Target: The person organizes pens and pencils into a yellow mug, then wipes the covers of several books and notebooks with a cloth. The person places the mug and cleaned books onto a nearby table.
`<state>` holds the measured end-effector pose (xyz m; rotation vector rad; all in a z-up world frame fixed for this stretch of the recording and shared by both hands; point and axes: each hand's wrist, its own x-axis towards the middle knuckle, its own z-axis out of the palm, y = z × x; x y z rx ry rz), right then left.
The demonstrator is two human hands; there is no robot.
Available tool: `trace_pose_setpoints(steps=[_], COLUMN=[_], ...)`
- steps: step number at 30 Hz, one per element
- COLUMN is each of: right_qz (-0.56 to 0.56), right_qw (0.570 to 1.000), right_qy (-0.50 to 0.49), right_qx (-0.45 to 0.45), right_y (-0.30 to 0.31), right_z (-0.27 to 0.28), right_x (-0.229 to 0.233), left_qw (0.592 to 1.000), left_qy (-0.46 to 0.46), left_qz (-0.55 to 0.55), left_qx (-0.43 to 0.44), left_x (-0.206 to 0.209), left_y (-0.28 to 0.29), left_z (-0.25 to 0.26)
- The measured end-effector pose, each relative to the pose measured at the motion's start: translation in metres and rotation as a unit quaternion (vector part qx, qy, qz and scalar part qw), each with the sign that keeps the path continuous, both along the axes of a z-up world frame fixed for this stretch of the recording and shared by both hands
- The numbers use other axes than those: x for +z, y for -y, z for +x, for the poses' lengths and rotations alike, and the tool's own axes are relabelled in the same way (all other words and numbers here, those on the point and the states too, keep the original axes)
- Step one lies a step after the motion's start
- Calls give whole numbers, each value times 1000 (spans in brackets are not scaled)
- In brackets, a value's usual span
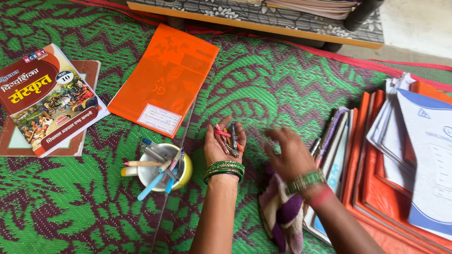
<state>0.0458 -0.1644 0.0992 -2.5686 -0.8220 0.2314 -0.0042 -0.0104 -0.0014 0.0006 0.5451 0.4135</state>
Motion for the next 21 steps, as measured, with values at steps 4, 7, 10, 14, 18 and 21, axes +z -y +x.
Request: trace_pose_setpoints(steps=[4,7,10,14,18,21], right_qz=[-105,11,144,409,193,201], right_qw=[974,996,983,894,971,957], right_qy=[150,25,-109,-184,-81,-185], right_qx=[132,90,-38,14,114,97], right_y=[55,79,81,44,7,-2], right_z=[-82,-93,-85,-96,-132,-125], right_x=[-13,-11,16,59,87,100], left_qw=[997,998,996,976,985,981], left_qy=[71,55,77,118,109,96], left_qz=[20,27,29,146,18,96], left_qx=[-14,-31,-46,-107,-135,-137], left_x=[3,17,38,63,75,72], left_y=[12,25,40,68,75,72], left_z=[-16,-37,-57,-82,-101,-102])
